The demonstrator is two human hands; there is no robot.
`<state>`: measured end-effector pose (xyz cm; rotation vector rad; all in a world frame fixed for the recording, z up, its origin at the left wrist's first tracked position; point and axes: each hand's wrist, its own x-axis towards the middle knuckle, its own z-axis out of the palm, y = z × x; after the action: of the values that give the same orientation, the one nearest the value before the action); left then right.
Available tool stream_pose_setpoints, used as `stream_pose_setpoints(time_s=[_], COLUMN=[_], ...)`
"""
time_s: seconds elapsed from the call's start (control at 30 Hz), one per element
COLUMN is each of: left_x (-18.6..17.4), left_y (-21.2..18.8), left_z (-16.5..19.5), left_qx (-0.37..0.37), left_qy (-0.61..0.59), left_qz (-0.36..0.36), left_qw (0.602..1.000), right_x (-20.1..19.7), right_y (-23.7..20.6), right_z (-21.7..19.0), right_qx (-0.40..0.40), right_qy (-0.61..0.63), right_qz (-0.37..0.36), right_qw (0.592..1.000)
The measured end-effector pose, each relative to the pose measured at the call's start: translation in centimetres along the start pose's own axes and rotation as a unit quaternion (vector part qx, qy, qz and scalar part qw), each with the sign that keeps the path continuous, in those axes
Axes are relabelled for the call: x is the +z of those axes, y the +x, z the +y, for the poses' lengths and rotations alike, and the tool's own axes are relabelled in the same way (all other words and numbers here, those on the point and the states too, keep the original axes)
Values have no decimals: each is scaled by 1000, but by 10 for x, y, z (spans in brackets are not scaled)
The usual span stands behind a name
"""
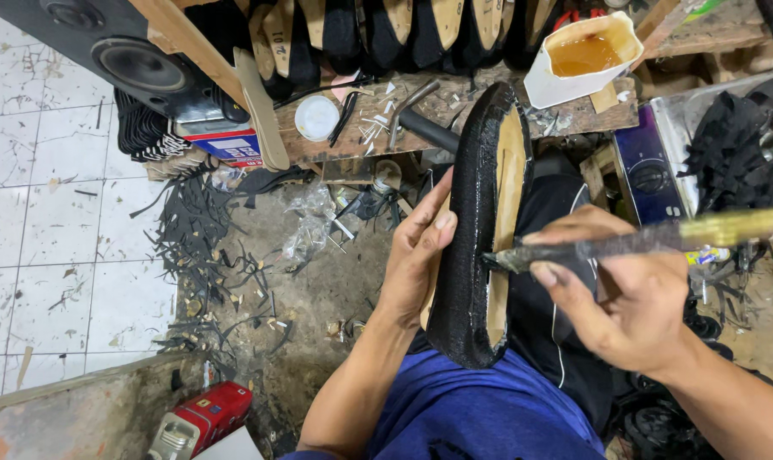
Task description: The person sits on the floor holding a black fabric shoe upper on their lap and brushes glue along its inner edge using a brush dipped into a cup of adhesive. They periodically dip the brush back into the glue cup and place completed uppers onto a wooden rack above the workbench.
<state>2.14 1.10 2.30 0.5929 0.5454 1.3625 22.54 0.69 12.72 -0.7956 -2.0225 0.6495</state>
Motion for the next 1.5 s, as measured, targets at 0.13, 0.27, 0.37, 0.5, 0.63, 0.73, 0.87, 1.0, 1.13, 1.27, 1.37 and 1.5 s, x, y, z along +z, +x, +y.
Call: stream_pose_setpoints(time_s=[0.13,0.27,0.37,0.5,0.63,0.73,0.87,1.0,1.13,1.27,1.37,1.5], left_x=[-3,-4,-6,-8,-7,-9,-10,-2,8,-2,-23,-44], left_y=[0,0,3,1,0,-1,-5,-12,-14,-11,-6,-7], left_z=[-3,-5,-6,-6,-8,-6,0,5,11,12,5,-14], left_qx=[2,-5,8,-10,-16,-46,-82,-139,28,144,147,190], left_qy=[-18,-1,-3,-17,-9,-66,-130,-226,-219,60,17,28], left_qz=[-8,10,5,6,-20,-7,-77,-122,-208,-93,-65,-2], left_qw=[1000,1000,1000,1000,1000,997,985,957,953,983,987,981], right_x=[-8,-3,0,1,4,2,1,17,26,20,17,15], right_y=[5,9,8,6,-2,-17,-15,5,-1,5,14,13], right_z=[-5,-5,-6,0,12,13,37,93,110,96,88,105], right_qx=[-17,-69,-145,-63,96,-20,165,270,262,256,262,300], right_qy=[55,-36,-28,127,-95,105,437,607,667,675,662,628], right_qz=[-104,-31,-57,-82,44,-79,139,232,282,306,302,290], right_qw=[993,996,987,986,990,991,873,710,638,621,634,657])
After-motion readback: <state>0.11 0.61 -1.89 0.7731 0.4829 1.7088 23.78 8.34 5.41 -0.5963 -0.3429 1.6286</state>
